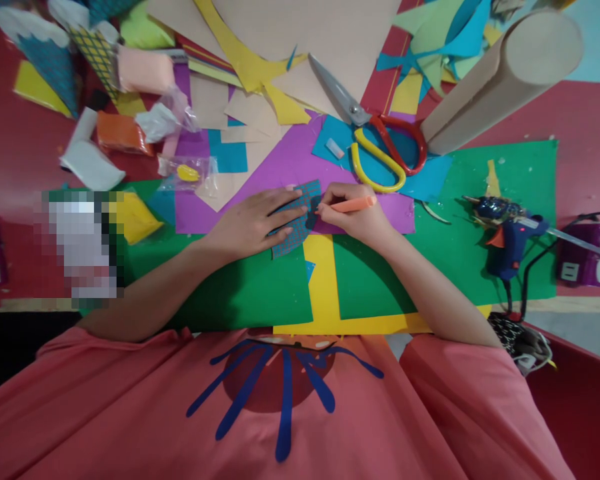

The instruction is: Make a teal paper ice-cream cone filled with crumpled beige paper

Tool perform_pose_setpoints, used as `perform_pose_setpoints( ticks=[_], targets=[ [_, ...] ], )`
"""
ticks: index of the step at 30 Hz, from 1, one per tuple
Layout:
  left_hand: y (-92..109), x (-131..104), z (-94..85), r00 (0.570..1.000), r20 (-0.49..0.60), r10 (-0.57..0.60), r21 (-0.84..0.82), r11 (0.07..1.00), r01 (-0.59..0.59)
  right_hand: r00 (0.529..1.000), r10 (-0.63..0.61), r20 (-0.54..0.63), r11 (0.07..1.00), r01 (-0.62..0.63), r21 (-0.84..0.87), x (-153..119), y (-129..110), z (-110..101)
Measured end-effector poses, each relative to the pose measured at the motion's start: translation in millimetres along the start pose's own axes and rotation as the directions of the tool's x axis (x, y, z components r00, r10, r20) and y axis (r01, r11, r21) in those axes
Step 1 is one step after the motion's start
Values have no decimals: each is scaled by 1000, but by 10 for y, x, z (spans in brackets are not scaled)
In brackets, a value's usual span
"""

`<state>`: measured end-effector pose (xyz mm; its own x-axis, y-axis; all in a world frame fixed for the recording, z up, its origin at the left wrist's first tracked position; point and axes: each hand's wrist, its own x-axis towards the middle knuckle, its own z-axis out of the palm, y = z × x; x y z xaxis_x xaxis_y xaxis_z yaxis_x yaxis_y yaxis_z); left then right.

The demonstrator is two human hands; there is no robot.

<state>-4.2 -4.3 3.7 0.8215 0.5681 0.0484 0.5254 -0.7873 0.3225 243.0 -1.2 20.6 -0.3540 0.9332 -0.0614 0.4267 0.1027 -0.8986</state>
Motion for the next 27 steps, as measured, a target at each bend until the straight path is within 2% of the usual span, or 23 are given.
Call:
perform_pose_setpoints(
  ticks=[8,11,14,19,22,27],
  targets=[
    [-5,-7,9,1000,-10,8,38,999,-8,1000,6,19,999,-7,44,-3,-23,13],
    [-14,-10,23,998,-55,36,56,998,-33,1000,9,18,995,-10,95,9,-28,-2],
    [-27,-9,28,994,-80,70,75,995,-64,998,47,-46,979,-37,202,26,-8,-28],
    [-5,1,10,996,-46,75,89,993,-71,979,129,-159,931,-64,358,32,14,-28],
    [32,1,7,994,-40,105,73,992,-102,982,101,-162,938,-39,345,24,7,-4],
    [64,-15,26,989,-25,147,85,986,-145,986,41,-162,975,-4,222,19,0,19]
  ],
)
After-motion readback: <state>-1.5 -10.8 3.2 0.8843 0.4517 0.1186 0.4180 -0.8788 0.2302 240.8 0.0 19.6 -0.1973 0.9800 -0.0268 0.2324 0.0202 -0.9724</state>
